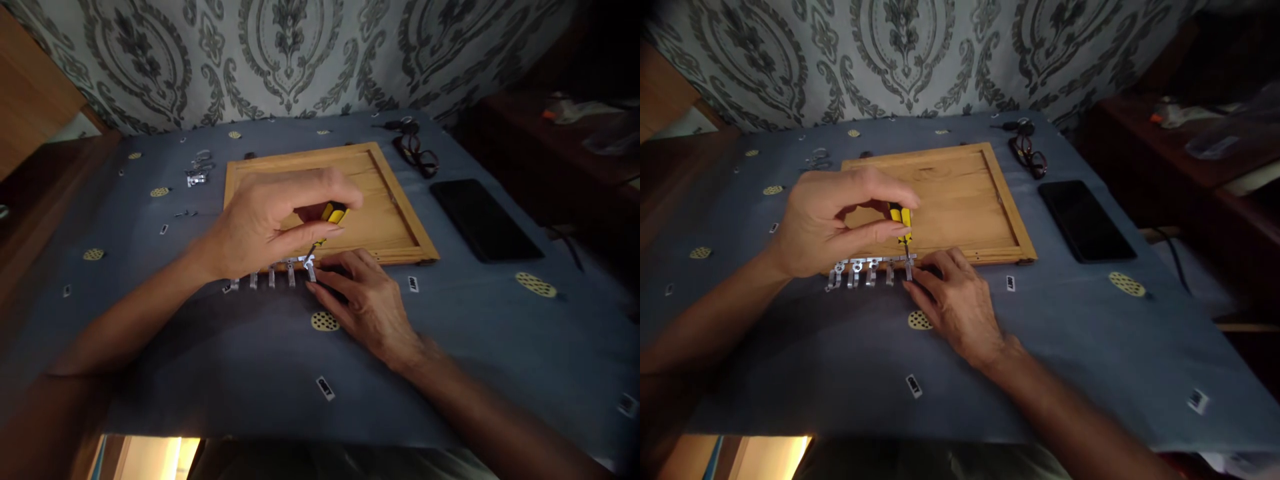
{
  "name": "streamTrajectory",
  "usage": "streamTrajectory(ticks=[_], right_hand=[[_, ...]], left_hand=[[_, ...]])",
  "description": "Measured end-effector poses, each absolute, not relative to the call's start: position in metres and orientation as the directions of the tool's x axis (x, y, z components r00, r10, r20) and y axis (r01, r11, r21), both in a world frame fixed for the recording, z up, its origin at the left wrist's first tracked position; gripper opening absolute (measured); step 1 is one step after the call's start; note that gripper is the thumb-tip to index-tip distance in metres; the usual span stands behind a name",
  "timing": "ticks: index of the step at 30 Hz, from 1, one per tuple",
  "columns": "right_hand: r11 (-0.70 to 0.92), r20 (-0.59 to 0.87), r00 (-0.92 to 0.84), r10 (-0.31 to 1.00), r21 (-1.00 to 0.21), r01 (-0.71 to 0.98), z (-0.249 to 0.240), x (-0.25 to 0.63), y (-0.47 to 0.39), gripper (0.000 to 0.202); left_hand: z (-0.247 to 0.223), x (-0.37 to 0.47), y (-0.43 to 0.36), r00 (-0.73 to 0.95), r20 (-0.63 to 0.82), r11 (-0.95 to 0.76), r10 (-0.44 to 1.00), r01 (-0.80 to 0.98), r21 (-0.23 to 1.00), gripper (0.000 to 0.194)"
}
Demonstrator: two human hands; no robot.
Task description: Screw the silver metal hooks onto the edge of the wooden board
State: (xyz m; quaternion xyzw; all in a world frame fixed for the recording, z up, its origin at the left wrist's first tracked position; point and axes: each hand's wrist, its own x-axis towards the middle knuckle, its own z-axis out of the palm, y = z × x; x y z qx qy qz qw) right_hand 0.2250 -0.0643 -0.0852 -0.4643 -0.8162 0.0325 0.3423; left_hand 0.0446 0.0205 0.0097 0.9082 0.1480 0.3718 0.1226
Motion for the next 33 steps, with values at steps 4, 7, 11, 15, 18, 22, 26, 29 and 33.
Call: streamTrajectory(ticks=[4, 7, 11, 15, 18, 22, 26, 29, 33], right_hand=[[0.567, 0.529, -0.331, 0.781, -0.380, 0.731, -0.0862, 0.2254, -0.0645, 0.015], [0.567, 0.534, -0.325, 0.781, -0.385, 0.729, -0.0870, 0.2255, -0.0647, 0.014], [0.562, 0.536, -0.317, 0.782, -0.389, 0.730, -0.0875, 0.2249, -0.0646, 0.014], [0.558, 0.538, -0.311, 0.784, -0.389, 0.733, -0.0868, 0.2240, -0.0645, 0.014], [0.564, 0.547, -0.314, 0.776, -0.379, 0.734, -0.0865, 0.2235, -0.0647, 0.013], [0.566, 0.547, -0.316, 0.775, -0.378, 0.733, -0.0872, 0.2233, -0.0648, 0.014], [0.562, 0.543, -0.315, 0.779, -0.380, 0.735, -0.0877, 0.2231, -0.0649, 0.015], [0.559, 0.547, -0.315, 0.776, -0.366, 0.743, -0.0878, 0.2228, -0.0647, 0.014], [0.565, 0.556, -0.318, 0.768, -0.353, 0.746, -0.0884, 0.2228, -0.0645, 0.014]], left_hand=[[0.0093, 0.0456, 0.0214, 0.696, 0.633, -0.933, 0.339, 0.161, 0.323, 0.014], [0.0102, 0.0455, 0.0217, 0.688, 0.632, -0.928, 0.356, 0.180, 0.327, 0.014], [0.0104, 0.0452, 0.0213, 0.674, 0.627, -0.916, 0.391, 0.217, 0.338, 0.014], [0.0109, 0.0457, 0.0207, 0.681, 0.614, -0.913, 0.398, 0.226, 0.340, 0.016], [0.0116, 0.0465, 0.0198, 0.683, 0.620, -0.917, 0.386, 0.207, 0.342, 0.016], [0.0130, 0.0466, 0.0185, 0.682, 0.611, -0.910, 0.403, 0.227, 0.346, 0.016], [0.0149, 0.0450, 0.0203, 0.698, 0.588, -0.906, 0.409, 0.232, 0.355, 0.015], [0.0158, 0.0435, 0.0242, 0.728, 0.593, -0.929, 0.344, 0.172, 0.327, 0.011], [0.0161, 0.0416, 0.0281, 0.744, 0.604, -0.946, 0.287, 0.122, 0.300, 0.008]])
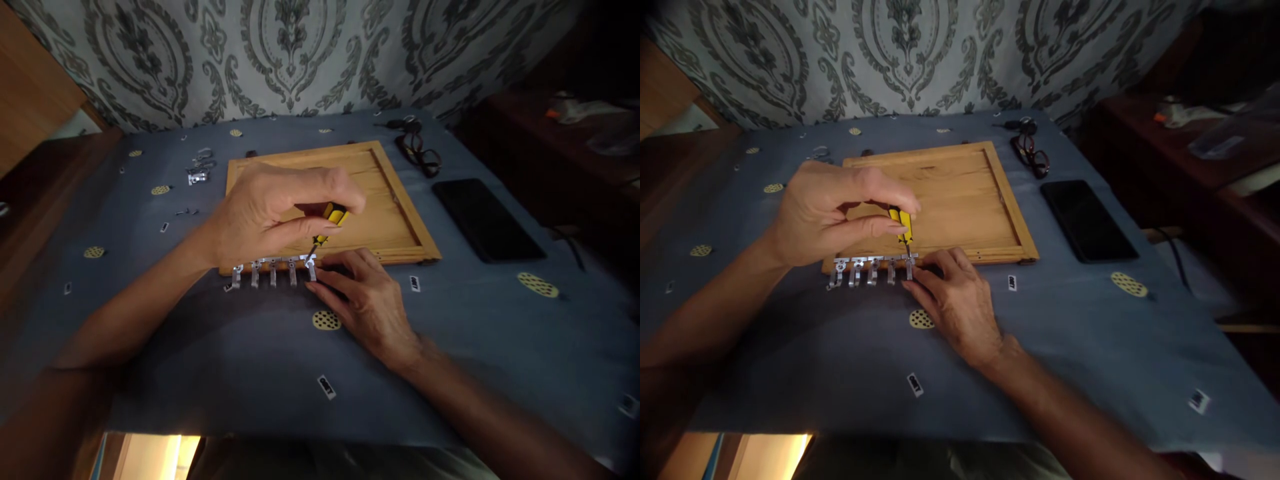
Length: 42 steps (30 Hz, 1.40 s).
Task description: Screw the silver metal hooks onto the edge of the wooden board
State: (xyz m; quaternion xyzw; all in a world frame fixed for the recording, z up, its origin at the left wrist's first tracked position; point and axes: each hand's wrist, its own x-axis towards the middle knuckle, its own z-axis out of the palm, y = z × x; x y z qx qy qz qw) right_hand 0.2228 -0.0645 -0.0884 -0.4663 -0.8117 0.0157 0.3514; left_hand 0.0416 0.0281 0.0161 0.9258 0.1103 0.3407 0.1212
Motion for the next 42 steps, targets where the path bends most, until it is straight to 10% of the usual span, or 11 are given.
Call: streamTrajectory(ticks=[31, 42], right_hand=[[0.563, 0.554, -0.308, 0.774, -0.380, 0.734, -0.088, 0.224, -0.065, 0.014], [0.574, 0.560, -0.318, 0.765, -0.368, 0.732, -0.086, 0.223, -0.064, 0.013]], left_hand=[[0.028, 0.035, 0.017, 0.492, 0.749, -0.895, 0.443, 0.206, 0.395, 0.010], [0.012, 0.038, 0.020, 0.627, 0.699, -0.936, 0.343, 0.287, 0.202, 0.012]])
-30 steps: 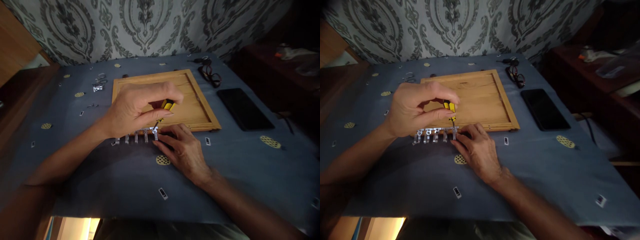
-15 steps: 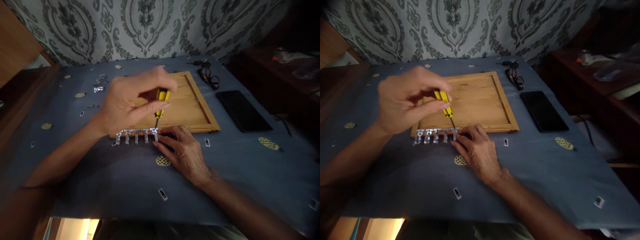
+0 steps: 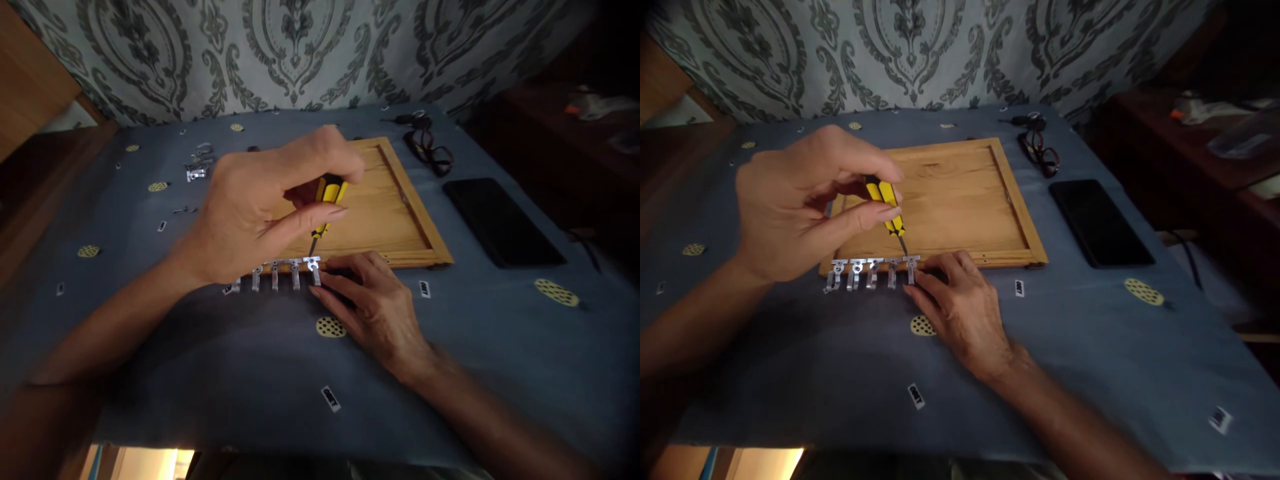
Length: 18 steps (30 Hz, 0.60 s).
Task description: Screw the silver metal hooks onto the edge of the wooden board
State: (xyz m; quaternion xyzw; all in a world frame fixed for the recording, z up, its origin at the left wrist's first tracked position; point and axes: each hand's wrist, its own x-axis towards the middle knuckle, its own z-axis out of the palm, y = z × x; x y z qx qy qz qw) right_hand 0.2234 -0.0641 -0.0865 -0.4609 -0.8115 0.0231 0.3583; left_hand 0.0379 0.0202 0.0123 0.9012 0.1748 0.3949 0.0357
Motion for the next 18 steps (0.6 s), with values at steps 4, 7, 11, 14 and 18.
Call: streamTrajectory(ticks=[4, 7, 11, 14, 18], right_hand=[[0.578, 0.558, -0.324, 0.764, -0.368, 0.729, -0.0857, 0.2235, -0.0640, 0.013], [0.582, 0.558, -0.329, 0.762, -0.366, 0.726, -0.0849, 0.2236, -0.0639, 0.014], [0.573, 0.547, -0.330, 0.769, -0.363, 0.735, -0.0835, 0.2238, -0.0638, 0.014], [0.562, 0.533, -0.327, 0.780, -0.368, 0.741, -0.0830, 0.2237, -0.0638, 0.012], [0.560, 0.526, -0.333, 0.783, -0.361, 0.746, -0.0833, 0.2233, -0.0636, 0.012]], left_hand=[[0.0125, 0.0387, 0.0189, 0.633, 0.675, -0.922, 0.380, 0.315, 0.224, 0.010], [0.0120, 0.0387, 0.0196, 0.632, 0.677, -0.925, 0.376, 0.301, 0.232, 0.010], [0.0102, 0.0389, 0.0210, 0.625, 0.688, -0.929, 0.368, 0.266, 0.256, 0.012], [0.0106, 0.0386, 0.0209, 0.629, 0.667, -0.916, 0.399, 0.305, 0.260, 0.013], [0.0153, 0.0364, 0.0206, 0.633, 0.641, -0.891, 0.434, 0.407, 0.201, 0.008]])
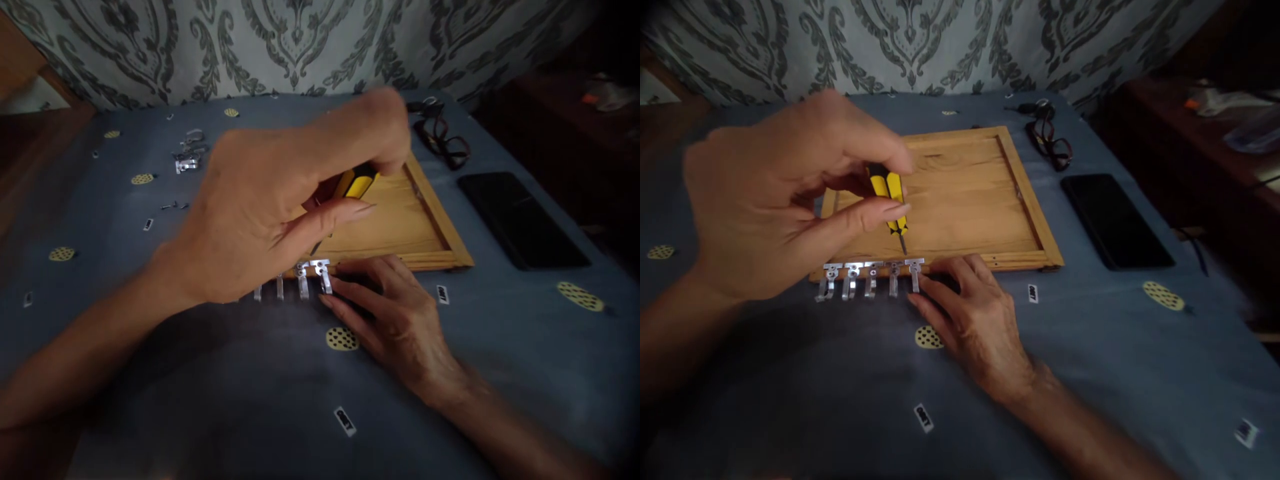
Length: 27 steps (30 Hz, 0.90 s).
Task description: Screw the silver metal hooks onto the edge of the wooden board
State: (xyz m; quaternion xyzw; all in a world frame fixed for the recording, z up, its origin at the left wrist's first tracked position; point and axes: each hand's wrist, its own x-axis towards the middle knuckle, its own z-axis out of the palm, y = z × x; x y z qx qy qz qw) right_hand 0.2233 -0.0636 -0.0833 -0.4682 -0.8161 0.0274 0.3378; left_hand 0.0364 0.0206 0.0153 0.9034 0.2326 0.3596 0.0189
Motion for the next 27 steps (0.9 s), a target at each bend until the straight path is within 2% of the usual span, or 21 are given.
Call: streamTrajectory(ticks=[3, 9, 10, 11, 15, 27], right_hand=[[0.554, 0.513, -0.336, 0.790, -0.362, 0.750, -0.0832, 0.2231, -0.0632, 0.011], [0.548, 0.508, -0.331, 0.795, -0.369, 0.751, -0.0814, 0.2227, -0.0635, 0.009], [0.547, 0.508, -0.330, 0.795, -0.369, 0.751, -0.0811, 0.2227, -0.0637, 0.009], [0.545, 0.507, -0.328, 0.797, -0.369, 0.753, -0.0809, 0.2226, -0.0639, 0.009], [0.539, 0.506, -0.323, 0.800, -0.368, 0.758, -0.0805, 0.2226, -0.0641, 0.011], [0.537, 0.509, -0.321, 0.799, -0.363, 0.761, -0.0802, 0.2220, -0.0638, 0.013]], left_hand=[[0.0198, 0.0348, 0.0209, 0.633, 0.623, -0.874, 0.460, 0.449, 0.189, 0.006], [0.0235, 0.0387, 0.0197, 0.666, 0.564, -0.864, 0.489, 0.459, 0.206, 0.041], [0.0234, 0.0397, 0.0192, 0.670, 0.560, -0.867, 0.487, 0.448, 0.218, 0.043], [0.0232, 0.0405, 0.0186, 0.664, 0.567, -0.868, 0.487, 0.439, 0.231, 0.039], [0.0217, 0.0410, 0.0171, 0.605, 0.632, -0.870, 0.484, 0.410, 0.274, 0.005], [0.0150, 0.0406, 0.0164, 0.605, 0.647, -0.882, 0.464, 0.382, 0.275, 0.010]])
